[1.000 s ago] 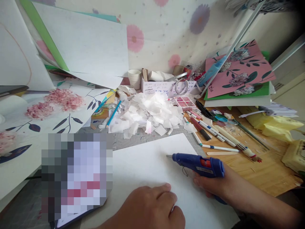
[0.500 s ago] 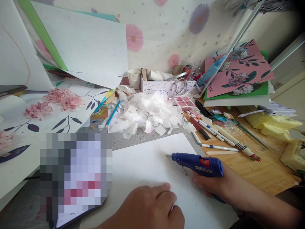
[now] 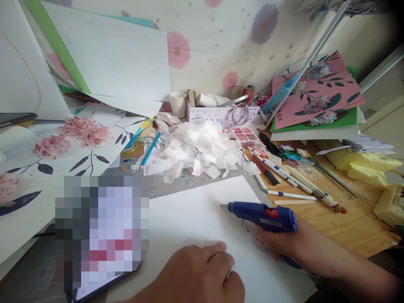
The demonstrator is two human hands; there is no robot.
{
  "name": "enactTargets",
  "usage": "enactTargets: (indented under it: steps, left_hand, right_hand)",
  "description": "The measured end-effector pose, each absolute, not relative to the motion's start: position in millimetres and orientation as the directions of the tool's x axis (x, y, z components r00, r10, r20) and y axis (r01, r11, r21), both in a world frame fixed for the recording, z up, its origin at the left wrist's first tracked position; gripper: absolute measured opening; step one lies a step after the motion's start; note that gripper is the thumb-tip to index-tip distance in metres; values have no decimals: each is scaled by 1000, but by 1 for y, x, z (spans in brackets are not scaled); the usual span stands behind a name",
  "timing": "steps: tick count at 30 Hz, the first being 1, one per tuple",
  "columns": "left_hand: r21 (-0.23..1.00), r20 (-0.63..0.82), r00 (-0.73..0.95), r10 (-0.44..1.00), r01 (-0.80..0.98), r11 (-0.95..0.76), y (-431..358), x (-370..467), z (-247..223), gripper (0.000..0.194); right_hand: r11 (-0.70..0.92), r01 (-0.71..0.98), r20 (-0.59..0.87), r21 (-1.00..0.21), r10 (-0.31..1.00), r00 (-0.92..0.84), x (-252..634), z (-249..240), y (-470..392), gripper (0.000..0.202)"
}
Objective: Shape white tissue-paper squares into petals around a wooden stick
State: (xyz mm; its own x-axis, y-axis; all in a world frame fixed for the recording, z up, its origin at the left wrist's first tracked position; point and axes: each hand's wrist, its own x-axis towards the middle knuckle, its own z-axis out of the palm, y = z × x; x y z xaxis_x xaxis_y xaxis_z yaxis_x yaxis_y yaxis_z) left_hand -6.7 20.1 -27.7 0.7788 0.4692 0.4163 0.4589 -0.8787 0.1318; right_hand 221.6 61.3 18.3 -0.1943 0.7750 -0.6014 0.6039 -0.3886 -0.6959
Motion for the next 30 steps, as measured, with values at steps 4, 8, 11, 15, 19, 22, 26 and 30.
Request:
enactTargets:
  steps: [4, 8, 11, 15, 19, 22, 26, 30]
  left_hand:
    - [139, 418, 772, 479, 467, -874, 20, -6, -29, 13]
    - [149, 422, 769, 481, 465, -873, 20, -7, -27, 14]
    - [158, 415, 771, 483, 462, -873, 20, -8, -26, 15]
    - [165, 408, 772, 487, 462, -871, 20, -8, -26, 16]
    - [169, 401, 773, 491, 465, -869, 19, -8, -27, 15]
    - [168, 406, 771, 491, 465, -869, 18, -8, -26, 16]
    - [169, 419, 761, 495, 470, -866, 19, -7, -26, 20]
    - [174, 462, 741, 487, 463, -869, 21, -6, -28, 23]
  right_hand:
    - [-409, 617, -631, -672, 753, -188, 223, 21, 63, 17]
    - [-384, 618, -632, -686, 735, -246, 226, 22, 62, 18]
    - [-403, 583, -625, -705, 742, -243, 226, 21, 61, 21]
    - [-451, 583, -633, -676, 761, -145, 223, 17, 61, 22]
    - [-402, 590, -594, -701, 787, -170, 225, 13, 59, 16]
    - [-371, 561, -564, -740, 796, -217, 226, 12, 58, 15]
    - [-378, 548, -567, -746, 793, -224, 226, 11, 59, 16]
    - [-393, 489, -561, -779, 784, -264, 226, 12, 60, 19]
